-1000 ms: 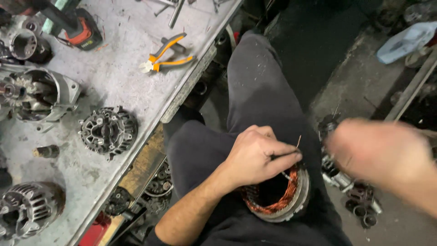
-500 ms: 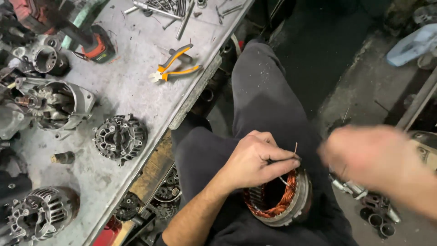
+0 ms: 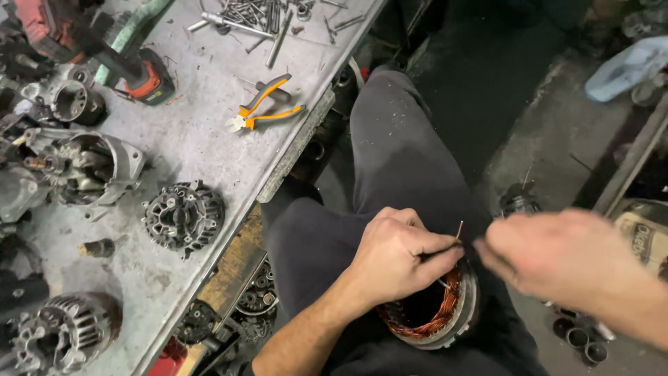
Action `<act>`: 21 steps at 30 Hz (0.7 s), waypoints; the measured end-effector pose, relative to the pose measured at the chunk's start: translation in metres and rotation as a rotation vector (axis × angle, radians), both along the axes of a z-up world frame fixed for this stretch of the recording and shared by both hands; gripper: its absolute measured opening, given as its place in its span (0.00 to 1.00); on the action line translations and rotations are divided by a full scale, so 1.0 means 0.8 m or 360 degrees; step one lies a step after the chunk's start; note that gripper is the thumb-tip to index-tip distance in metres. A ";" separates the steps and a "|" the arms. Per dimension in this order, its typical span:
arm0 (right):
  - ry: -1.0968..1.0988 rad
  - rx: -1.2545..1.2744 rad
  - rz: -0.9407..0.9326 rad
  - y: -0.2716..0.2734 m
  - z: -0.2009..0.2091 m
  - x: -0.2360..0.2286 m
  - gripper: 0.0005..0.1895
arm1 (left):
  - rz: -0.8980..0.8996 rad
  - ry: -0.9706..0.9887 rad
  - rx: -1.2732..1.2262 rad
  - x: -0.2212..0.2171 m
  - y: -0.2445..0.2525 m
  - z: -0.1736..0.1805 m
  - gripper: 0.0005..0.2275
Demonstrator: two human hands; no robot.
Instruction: The person holds a motor stator on their lap and uses a small metal tool to scrape and clean the copper windings. They rotate the stator to access different sections and continue the scraping process throughout the video.
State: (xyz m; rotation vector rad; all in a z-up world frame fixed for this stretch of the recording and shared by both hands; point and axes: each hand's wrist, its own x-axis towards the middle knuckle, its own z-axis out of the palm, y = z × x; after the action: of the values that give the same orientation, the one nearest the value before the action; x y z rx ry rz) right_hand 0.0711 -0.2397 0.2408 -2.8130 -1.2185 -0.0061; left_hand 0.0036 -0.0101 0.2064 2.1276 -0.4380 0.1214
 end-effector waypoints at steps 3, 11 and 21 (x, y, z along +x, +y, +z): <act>0.0093 -0.0056 -0.0029 0.001 -0.007 0.003 0.18 | 0.0000 0.0030 -0.0005 -0.006 0.003 -0.007 0.06; 0.0040 -0.0155 -0.0014 -0.002 -0.004 0.000 0.20 | 0.0176 -0.0022 0.0059 -0.004 -0.012 -0.003 0.06; -0.0019 -0.0236 -0.0161 0.000 -0.010 0.000 0.21 | 0.0158 0.0052 0.0021 -0.006 -0.011 0.000 0.06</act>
State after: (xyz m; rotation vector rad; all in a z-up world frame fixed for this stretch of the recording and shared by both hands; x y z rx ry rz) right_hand 0.0715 -0.2394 0.2324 -3.0032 -1.1214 0.0642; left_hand -0.0014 -0.0191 0.2065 2.1614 -0.3147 0.1409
